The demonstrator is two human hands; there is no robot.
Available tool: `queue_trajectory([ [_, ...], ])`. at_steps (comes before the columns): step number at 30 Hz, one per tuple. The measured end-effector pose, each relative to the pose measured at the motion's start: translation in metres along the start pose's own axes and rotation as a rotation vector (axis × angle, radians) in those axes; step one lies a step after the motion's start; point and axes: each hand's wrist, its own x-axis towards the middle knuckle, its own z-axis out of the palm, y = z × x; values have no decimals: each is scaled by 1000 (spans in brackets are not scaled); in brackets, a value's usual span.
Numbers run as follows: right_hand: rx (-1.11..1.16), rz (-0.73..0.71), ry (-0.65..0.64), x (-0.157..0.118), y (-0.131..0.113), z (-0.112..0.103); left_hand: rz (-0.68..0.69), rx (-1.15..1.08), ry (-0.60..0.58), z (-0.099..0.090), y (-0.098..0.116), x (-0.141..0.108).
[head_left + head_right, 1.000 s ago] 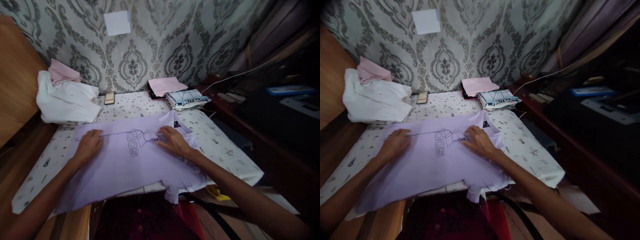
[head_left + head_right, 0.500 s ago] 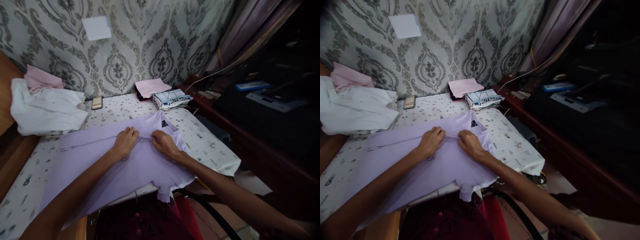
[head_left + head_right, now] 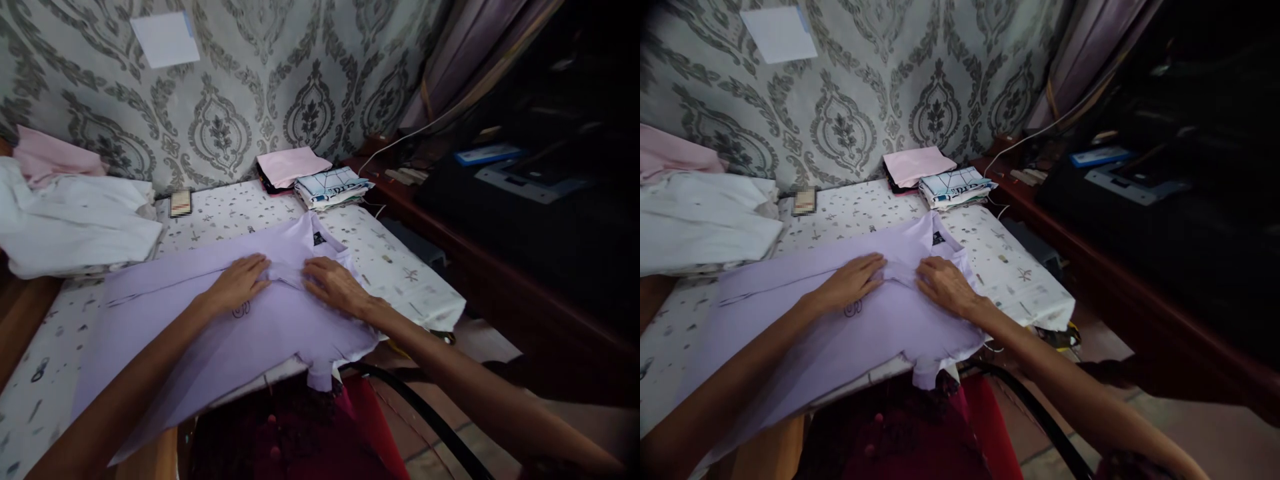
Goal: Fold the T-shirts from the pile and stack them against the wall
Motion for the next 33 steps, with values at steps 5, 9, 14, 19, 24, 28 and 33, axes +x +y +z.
queue_trajectory([
  [5,123,239,277,-57,6,-12,10,-23,-49,14,2,-20],
  [9,239,574,503,-123,-11,-8,107,-35,-33,20,26,-58],
  [14,707,963,645,-164,-51,30,238,72,59,38,52,-117],
  [19,1092,970,596,-154,-72,57,163,190,89,38,49,-165],
  [24,1299,979,332,-155,-69,55,-43,248,-54,31,27,-223],
  [28,1373,1006,184,-158,-69,34,-333,285,-182,31,10,-271],
  [33,1444,1066,106,-149,-74,-1,-458,228,-241,38,-9,-313],
])
